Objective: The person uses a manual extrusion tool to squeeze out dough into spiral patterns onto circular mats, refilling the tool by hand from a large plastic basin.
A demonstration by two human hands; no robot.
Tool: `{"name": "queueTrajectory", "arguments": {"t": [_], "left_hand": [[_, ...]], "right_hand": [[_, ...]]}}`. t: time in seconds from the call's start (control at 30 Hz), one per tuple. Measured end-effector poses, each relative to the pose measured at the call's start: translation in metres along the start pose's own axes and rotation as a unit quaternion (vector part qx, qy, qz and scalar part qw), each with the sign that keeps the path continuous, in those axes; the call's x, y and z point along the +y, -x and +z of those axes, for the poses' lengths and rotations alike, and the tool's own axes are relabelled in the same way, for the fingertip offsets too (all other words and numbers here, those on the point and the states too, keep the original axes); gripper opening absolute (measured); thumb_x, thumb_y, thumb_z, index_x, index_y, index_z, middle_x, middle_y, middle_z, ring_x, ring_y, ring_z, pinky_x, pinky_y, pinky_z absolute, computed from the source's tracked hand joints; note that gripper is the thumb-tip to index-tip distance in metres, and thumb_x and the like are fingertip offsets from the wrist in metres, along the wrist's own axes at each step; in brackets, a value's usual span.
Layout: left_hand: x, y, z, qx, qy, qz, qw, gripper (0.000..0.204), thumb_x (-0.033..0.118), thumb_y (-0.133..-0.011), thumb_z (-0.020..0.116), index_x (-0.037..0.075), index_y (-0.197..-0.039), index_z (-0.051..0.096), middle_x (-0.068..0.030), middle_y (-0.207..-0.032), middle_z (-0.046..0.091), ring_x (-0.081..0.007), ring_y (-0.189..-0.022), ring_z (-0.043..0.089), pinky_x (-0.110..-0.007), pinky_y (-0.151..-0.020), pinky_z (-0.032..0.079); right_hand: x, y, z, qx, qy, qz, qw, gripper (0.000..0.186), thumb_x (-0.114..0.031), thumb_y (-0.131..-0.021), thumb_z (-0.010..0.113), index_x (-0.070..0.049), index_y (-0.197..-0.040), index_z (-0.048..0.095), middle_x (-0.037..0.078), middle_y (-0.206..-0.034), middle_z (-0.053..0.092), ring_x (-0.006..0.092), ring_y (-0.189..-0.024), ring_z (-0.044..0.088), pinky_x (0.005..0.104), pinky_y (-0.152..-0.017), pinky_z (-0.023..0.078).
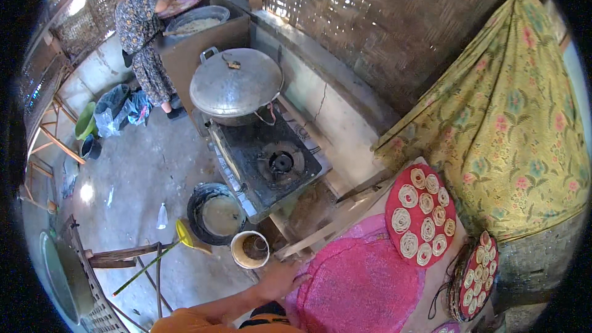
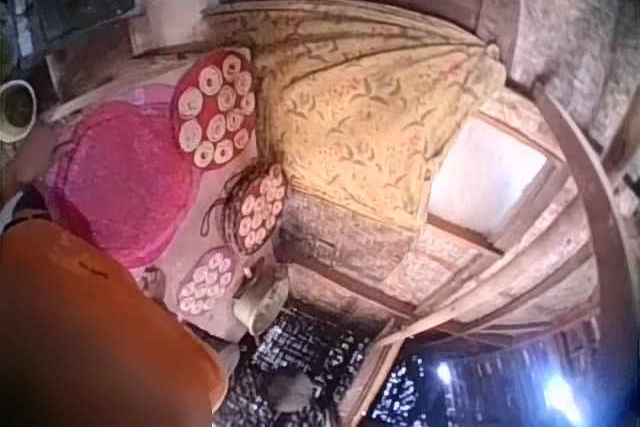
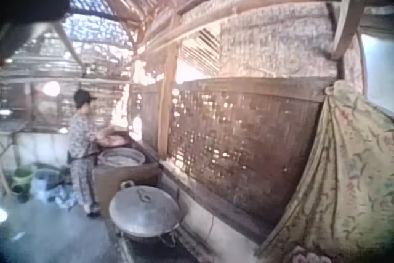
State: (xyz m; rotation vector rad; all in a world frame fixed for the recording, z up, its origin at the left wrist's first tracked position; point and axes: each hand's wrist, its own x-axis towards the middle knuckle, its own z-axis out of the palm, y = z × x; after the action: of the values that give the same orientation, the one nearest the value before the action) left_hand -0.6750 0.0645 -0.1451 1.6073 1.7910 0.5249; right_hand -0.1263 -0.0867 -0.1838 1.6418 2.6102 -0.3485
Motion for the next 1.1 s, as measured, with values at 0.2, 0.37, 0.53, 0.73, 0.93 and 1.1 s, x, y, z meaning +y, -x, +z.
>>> {"name": "queueTrajectory", "arguments": {"t": [0.2, 0.37, 0.53, 0.73, 0.93, 1.1], "left_hand": [[-0.013, -0.013, 0.002, -0.072, 0.162, -0.044, 0.983, 0.054, 0.039, -0.088, 0.051, 0.015, -0.135, 0.038, -0.0192, -0.113, 0.057, -0.0425, -0.099, 0.054, -0.056, -0.099, 0.03], [-0.008, -0.019, -0.005, -0.032, 0.111, -0.009, 0.993, 0.054, 0.034, -0.088, 0.054, 0.013, -0.135, 0.038, -0.02, -0.123, 0.051, -0.0413, -0.112, 0.046, -0.05, -0.101, 0.031], [-0.008, -0.021, -0.004, -0.042, 0.192, -0.024, 0.98, 0.055, 0.033, -0.087, 0.056, 0.009, -0.134, 0.04, -0.0209, -0.126, 0.048, -0.0411, -0.116, 0.044, -0.043, -0.1, 0.035], [-0.006, -0.016, 0.013, -0.045, 0.126, 0.018, 0.991, 0.055, 0.027, -0.088, 0.054, 0.003, -0.135, 0.038, -0.021, -0.133, 0.042, -0.0383, -0.121, 0.043, -0.04, -0.104, 0.032], [0.024, -0.008, 0.019, 0.018, 0.269, 0.034, 0.962, 0.047, 0.02, -0.09, 0.051, -0.002, -0.13, 0.04, -0.0248, -0.132, 0.041, -0.0361, -0.127, 0.036, -0.043, -0.104, 0.032], [0.04, -0.014, 0.004, 0.053, 0.042, 0.057, 0.996, 0.042, 0.026, -0.087, 0.054, 0.011, -0.126, 0.049, -0.0195, -0.11, 0.057, -0.0353, -0.102, 0.052, -0.049, -0.085, 0.042]], "right_hand": [[0.0, 0.001, -0.004, -0.044, -0.017, 0.064, 0.997, 0.034, -0.028, -0.081, 0.054, -0.005, -0.105, 0.054, 0.013, -0.096, 0.052, 0.0273, -0.081, 0.049, 0.0421, -0.069, 0.04], [0.004, 0.01, -0.009, -0.066, -0.035, 0.106, 0.992, 0.036, -0.031, -0.083, 0.054, -0.004, -0.107, 0.053, 0.011, -0.096, 0.05, 0.0231, -0.078, 0.047, 0.0391, -0.066, 0.04], [0.011, 0.015, 0.013, -0.04, -0.094, 0.149, 0.984, 0.039, -0.035, -0.085, 0.055, -0.004, -0.109, 0.053, 0.009, -0.097, 0.049, 0.0188, -0.075, 0.046, 0.0361, -0.063, 0.039], [-0.013, -0.021, -0.014, -0.12, 0.068, 0.072, 0.988, 0.013, -0.016, -0.069, 0.063, -0.006, -0.069, 0.053, 0.011, -0.079, 0.057, 0.0322, -0.076, 0.054, 0.0456, -0.063, 0.039], [-0.031, -0.014, -0.027, 0.058, 0.042, 0.042, 0.997, 0.018, -0.022, -0.077, 0.06, -0.013, -0.092, 0.057, 0.005, -0.095, 0.057, 0.0246, -0.085, 0.055, 0.0407, -0.074, 0.043], [-0.021, -0.012, -0.003, 0.21, 0.036, 0.048, 0.976, 0.017, -0.024, -0.078, 0.06, -0.013, -0.089, 0.053, 0.006, -0.088, 0.052, 0.0247, -0.082, 0.053, 0.0384, -0.072, 0.043]]}}
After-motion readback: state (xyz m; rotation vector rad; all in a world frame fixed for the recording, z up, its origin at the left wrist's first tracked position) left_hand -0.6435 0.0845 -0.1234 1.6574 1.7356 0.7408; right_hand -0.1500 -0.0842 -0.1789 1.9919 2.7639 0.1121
